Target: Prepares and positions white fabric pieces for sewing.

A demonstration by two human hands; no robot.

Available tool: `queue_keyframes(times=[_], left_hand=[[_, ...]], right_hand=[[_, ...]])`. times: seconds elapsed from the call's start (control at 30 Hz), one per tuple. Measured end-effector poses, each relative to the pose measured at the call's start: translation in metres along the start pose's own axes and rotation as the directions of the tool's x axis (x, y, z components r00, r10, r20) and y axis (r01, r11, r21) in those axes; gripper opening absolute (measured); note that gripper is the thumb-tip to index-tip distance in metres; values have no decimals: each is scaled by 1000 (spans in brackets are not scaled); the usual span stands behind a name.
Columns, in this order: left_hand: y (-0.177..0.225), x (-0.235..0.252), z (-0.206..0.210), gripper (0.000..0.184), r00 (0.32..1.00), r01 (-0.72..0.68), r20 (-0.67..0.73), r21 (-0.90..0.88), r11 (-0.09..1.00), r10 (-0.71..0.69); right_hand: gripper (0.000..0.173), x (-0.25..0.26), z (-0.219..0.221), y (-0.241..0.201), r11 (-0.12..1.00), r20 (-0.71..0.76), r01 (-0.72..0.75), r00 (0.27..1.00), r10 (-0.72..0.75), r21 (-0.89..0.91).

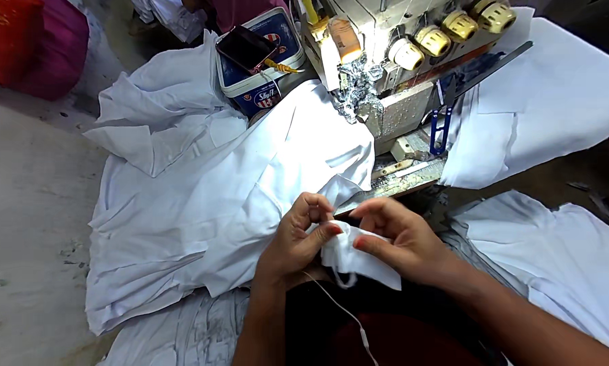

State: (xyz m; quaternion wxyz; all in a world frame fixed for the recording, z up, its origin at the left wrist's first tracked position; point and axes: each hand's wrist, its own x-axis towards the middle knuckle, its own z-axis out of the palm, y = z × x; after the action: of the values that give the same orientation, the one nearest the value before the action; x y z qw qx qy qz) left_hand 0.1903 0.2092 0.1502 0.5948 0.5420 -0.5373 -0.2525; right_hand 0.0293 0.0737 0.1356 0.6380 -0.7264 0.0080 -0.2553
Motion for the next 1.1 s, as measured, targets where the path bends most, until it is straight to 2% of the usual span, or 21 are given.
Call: queue_keyframes(times=[0.07, 0.1, 0.13, 0.17, 0.23, 0.27, 0.33, 0.37, 0.43, 0.47, 0.5, 0.6, 0.67, 0.77, 0.83, 0.87, 0.93, 1.0, 1.1], left_hand=[[4, 5, -2, 12, 999, -15, -31, 289, 957, 25], [3, 5, 1, 17, 994, 12, -99, 438, 899, 35], [1, 4, 8, 21, 980, 67, -197, 507, 859, 40], [0, 0, 16, 25, 957, 120, -290, 462, 879, 22], [-1, -14, 35, 32, 929, 112, -368, 161, 981, -45], [-4, -22, 45, 41, 934, 78, -354, 39, 996, -59], [-18, -34, 61, 55, 951, -16, -308, 0, 1000, 15], [-27, -38, 65, 52, 946, -68, -311, 67, 995, 85], [-39, -37, 56, 29, 923, -146, -304, 293, 945, 237], [-38, -34, 45, 18, 916, -178, -267, 403, 898, 301], [-34, -30, 33, 15, 922, -205, -198, 480, 853, 332], [-10, -19, 0, 22, 967, -228, 53, 609, 759, 248], [3, -9, -10, 26, 973, -218, 195, 614, 759, 121], [5, 3, -17, 32, 941, -114, 335, 416, 902, -36], [-8, 7, -13, 31, 924, 1, 380, 87, 996, -34], [-17, 7, -6, 26, 923, 77, 383, -127, 989, -23], [-36, 2, 11, 13, 929, 207, 369, -467, 860, -22], [-43, 1, 22, 9, 937, 241, 348, -588, 772, -27], [-39, 4, 27, 24, 899, 313, 432, -521, 794, -71]], right_hand=[[19, 6, -9, -3, 993, 169, -119, 978, 121, -25], [18, 9, -9, -4, 991, 185, -136, 973, 137, -20], [16, 9, -8, -4, 989, 149, -150, 978, 148, 4], [14, 10, -6, -4, 985, 85, -169, 983, 166, 35], [14, 11, -1, -3, 973, -51, -214, 974, 219, 93], [14, 12, 0, -4, 961, -95, -244, 962, 257, 129], [17, 13, 3, -3, 939, -139, -290, 938, 317, 187], [17, 12, 4, -2, 933, -140, -301, 933, 331, 197], [15, 11, 5, -1, 936, -123, -314, 935, 334, 158], [13, 11, 4, 0, 945, -109, -309, 941, 320, 102], [13, 11, 1, 2, 955, -86, -297, 951, 298, 25], [20, 13, -10, 2, 960, 78, -211, 971, 228, -185], [26, 18, -18, 0, 970, 233, -150, 953, 193, -189], [36, 24, -25, -2, 991, 415, -111, 900, 131, -72], [34, 24, -27, -4, 996, 451, -77, 888, 89, -46], [31, 24, -28, -5, 997, 456, -63, 887, 76, -42], [28, 20, -31, -6, 997, 450, -50, 891, 67, -50], [28, 14, -34, -5, 998, 425, -43, 903, 61, -52], [27, 4, -37, -4, 998, 371, -47, 927, 60, -46]])
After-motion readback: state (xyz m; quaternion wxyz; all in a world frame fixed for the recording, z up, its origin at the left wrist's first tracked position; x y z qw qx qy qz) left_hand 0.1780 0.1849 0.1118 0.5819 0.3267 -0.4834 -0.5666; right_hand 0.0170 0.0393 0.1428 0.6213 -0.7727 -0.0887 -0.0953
